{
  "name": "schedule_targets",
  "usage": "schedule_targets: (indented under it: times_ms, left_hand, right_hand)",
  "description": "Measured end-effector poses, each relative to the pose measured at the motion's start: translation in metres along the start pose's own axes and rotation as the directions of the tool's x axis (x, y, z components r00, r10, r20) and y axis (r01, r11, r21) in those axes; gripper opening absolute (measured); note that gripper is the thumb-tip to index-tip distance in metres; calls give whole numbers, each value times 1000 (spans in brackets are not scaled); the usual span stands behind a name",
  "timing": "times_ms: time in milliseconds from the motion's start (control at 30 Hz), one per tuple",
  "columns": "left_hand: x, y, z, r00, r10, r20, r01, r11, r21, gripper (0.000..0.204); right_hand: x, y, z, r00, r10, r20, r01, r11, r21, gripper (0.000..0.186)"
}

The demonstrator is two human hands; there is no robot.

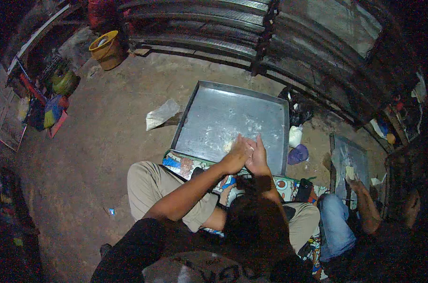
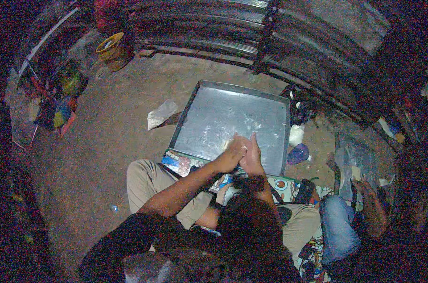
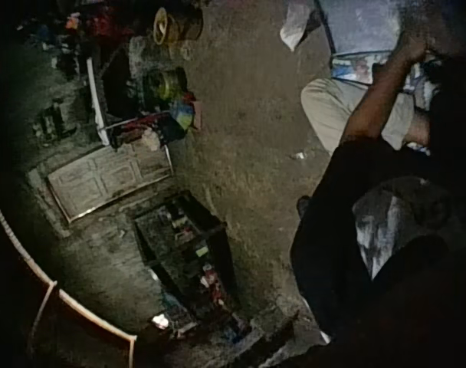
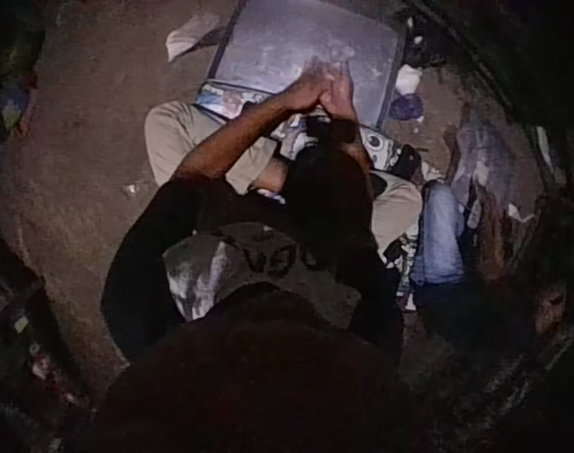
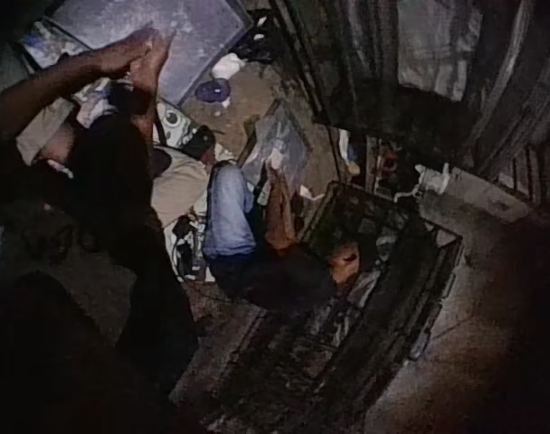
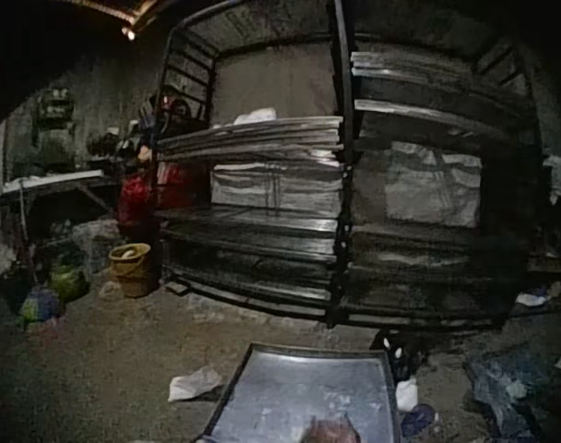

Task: The person prepares dough by kneading and shaping it by hand on a tray.

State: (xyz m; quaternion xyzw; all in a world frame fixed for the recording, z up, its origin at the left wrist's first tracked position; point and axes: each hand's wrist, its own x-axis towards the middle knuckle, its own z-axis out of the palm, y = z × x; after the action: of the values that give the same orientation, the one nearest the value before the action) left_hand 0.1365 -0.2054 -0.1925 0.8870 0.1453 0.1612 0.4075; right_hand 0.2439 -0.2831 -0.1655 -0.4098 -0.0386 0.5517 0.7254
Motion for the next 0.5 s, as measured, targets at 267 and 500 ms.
schedule_targets:
  times_ms: [267, 500]
  left_hand:
    - [-8, 26, -12, 986, 164, 40, -167, 983, 71, 55]
    - [-7, 33, -29, 999, 36, 31, -41, 988, 152, 35]
  right_hand:
    - [16, -7, -29, 992, -119, 50, 122, 991, -59, 65]
    - [9, -11, -25, 935, -353, -32, 250, 721, -647, 24]
